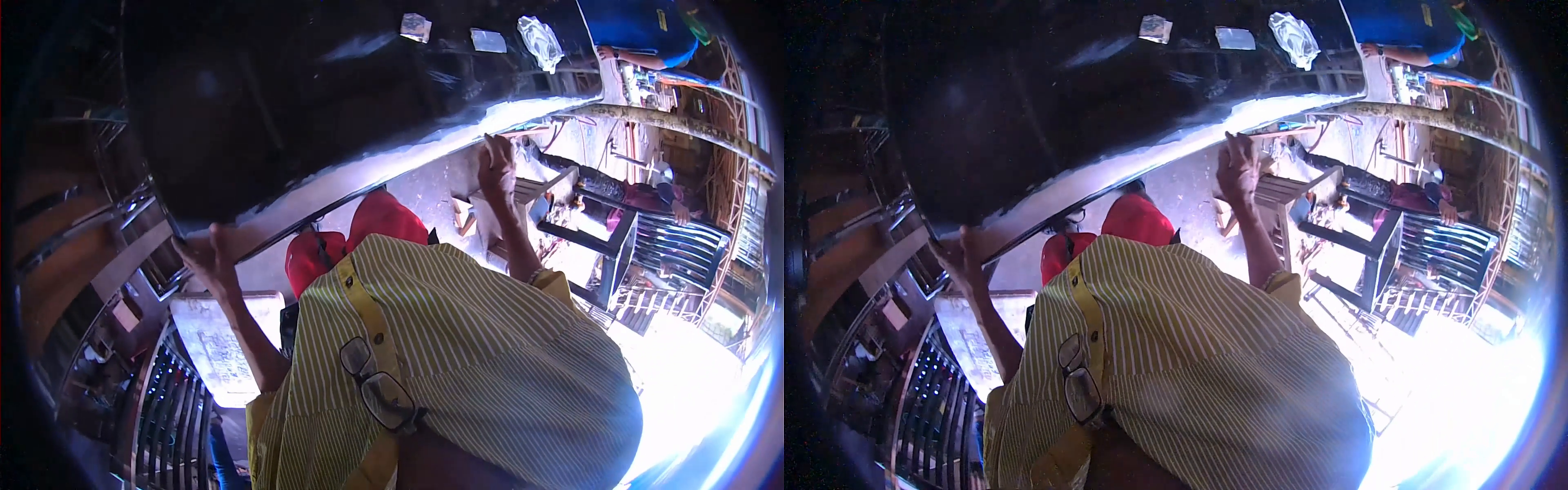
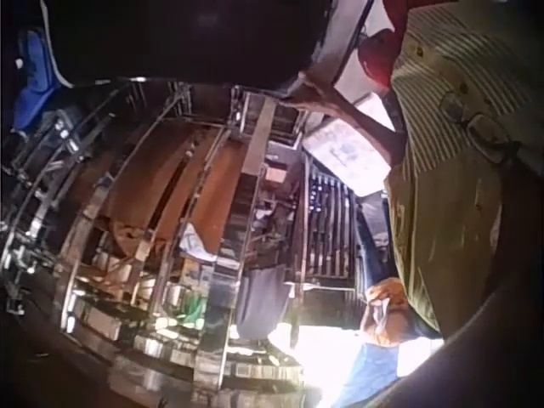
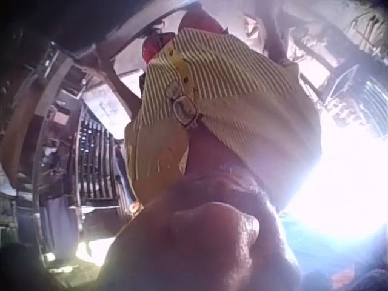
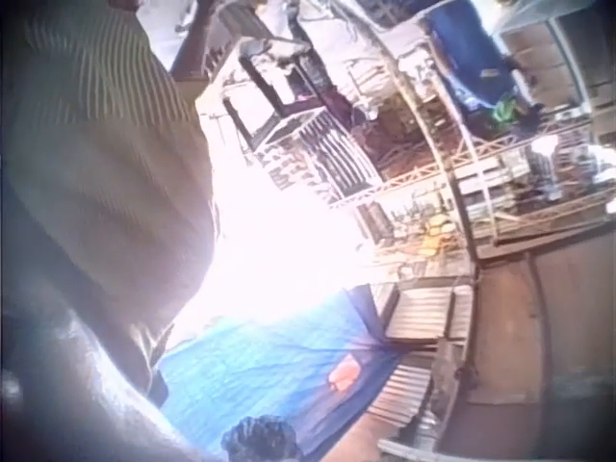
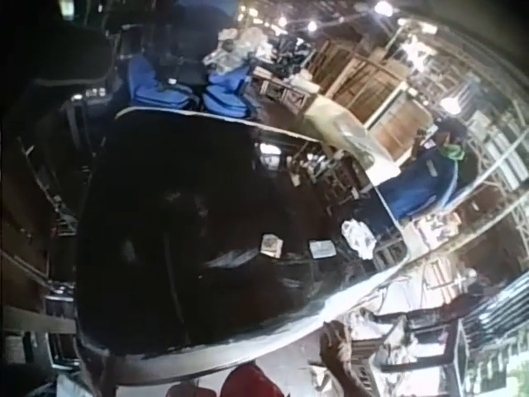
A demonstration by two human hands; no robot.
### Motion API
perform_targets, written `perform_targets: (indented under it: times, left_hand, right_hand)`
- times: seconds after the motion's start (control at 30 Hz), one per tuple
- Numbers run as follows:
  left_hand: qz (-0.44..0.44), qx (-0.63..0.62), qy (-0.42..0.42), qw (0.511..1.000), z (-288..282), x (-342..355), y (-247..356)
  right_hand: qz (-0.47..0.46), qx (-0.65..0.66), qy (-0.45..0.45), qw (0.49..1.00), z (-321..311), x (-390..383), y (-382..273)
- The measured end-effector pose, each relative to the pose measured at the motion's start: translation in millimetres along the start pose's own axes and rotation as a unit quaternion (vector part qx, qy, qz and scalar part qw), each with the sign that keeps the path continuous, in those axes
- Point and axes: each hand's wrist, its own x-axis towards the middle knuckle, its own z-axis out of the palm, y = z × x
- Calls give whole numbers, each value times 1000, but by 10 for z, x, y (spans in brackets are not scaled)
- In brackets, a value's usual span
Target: Sanding and wiping a car hood in a workshop.
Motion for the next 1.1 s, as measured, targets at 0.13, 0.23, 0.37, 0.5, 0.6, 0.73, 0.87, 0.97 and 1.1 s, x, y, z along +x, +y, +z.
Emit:
perform_targets:
  times: [0.13, 0.23, 0.37, 0.5, 0.6, 0.73, 0.87, 0.97, 1.1]
  left_hand:
    - [-68, -71, 44, 994, 75, -16, -42]
    - [-31, 5, 12, 999, 88, -75, -63]
    - [-72, 21, 79, 994, 157, -29, -172]
    - [-40, 126, 143, 981, 187, 47, -274]
    - [18, 59, 40, 997, 116, 37, -277]
    - [2, 172, 70, 983, 96, 15, -226]
    - [-63, 100, 123, 985, 148, 61, -214]
    - [12, 149, 74, 986, 145, 67, -270]
    - [-67, 116, 121, 984, 79, 13, -416]
  right_hand:
    - [-1, 23, 49, 999, 19, 430, 655]
    - [-42, 3, 47, 998, 99, 936, 1009]
    - [-186, -54, 4, 981, 375, 1612, 1204]
    - [-227, -47, 2, 973, 576, 2218, 1159]
    - [-256, -22, -7, 967, 622, 2403, 835]
    - [-238, -6, -38, 971, 812, 2278, 158]
    - [-205, -63, -14, 977, 840, 2428, 397]
    - [-260, -76, -90, 958, 690, 2693, 1179]
    - [-369, -15, -152, 917, 688, 2560, 1571]
